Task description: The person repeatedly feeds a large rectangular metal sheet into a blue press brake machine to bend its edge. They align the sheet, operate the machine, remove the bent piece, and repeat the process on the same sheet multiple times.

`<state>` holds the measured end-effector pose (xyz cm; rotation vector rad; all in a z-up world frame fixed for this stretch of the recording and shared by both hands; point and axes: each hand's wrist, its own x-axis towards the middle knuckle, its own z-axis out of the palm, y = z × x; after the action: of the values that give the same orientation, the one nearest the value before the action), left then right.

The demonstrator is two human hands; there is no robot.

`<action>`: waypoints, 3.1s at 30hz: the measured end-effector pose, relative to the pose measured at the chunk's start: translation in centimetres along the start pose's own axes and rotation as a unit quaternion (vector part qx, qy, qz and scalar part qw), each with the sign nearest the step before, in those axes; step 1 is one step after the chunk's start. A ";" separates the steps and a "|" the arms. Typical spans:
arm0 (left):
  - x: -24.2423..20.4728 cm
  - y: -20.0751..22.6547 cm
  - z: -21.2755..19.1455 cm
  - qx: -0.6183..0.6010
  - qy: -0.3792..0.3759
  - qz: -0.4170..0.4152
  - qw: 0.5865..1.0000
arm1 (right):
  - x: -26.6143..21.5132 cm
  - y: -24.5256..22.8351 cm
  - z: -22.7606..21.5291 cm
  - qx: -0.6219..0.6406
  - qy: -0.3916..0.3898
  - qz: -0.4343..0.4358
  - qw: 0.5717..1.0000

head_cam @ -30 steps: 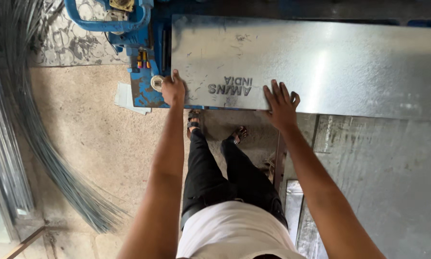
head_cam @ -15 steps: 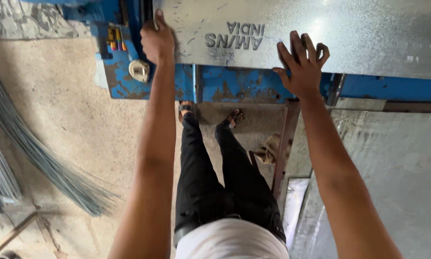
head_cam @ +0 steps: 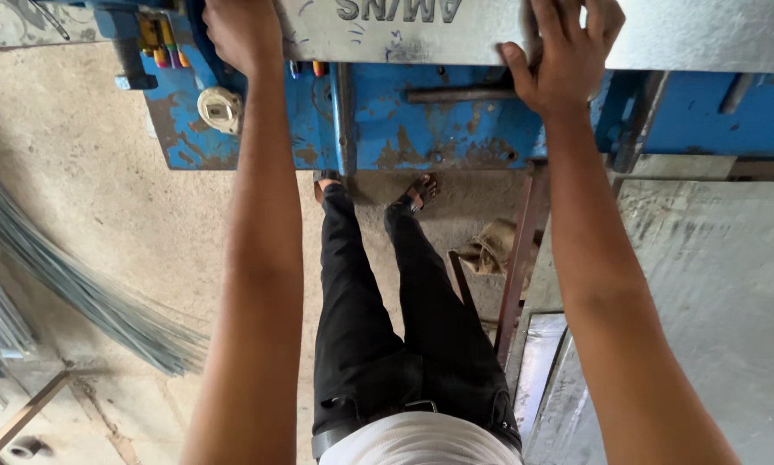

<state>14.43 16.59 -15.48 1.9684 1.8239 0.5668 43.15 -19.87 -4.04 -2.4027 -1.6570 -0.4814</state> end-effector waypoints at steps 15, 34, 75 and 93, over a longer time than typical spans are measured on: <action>-2.2 1.1 -1.7 0.044 0.000 -0.013 0.999 | 0.7 -2.1 -0.3 0.017 0.115 0.001 0.993; -2.6 2.9 -3.3 0.005 -0.069 -0.027 0.997 | 1.0 -3.5 -1.0 -0.012 0.138 0.013 0.990; -3.4 9.2 -10.6 0.024 -0.050 -0.046 0.997 | 1.6 -5.1 -2.2 -0.018 0.131 0.098 0.986; -3.4 9.0 -10.6 0.038 -0.061 -0.030 0.997 | 1.4 -5.0 -1.9 -0.010 0.128 0.101 0.987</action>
<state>15.95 12.68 -1.80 1.9429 1.8463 0.3556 38.67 -17.45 -1.90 -2.3707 -1.2946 -0.7388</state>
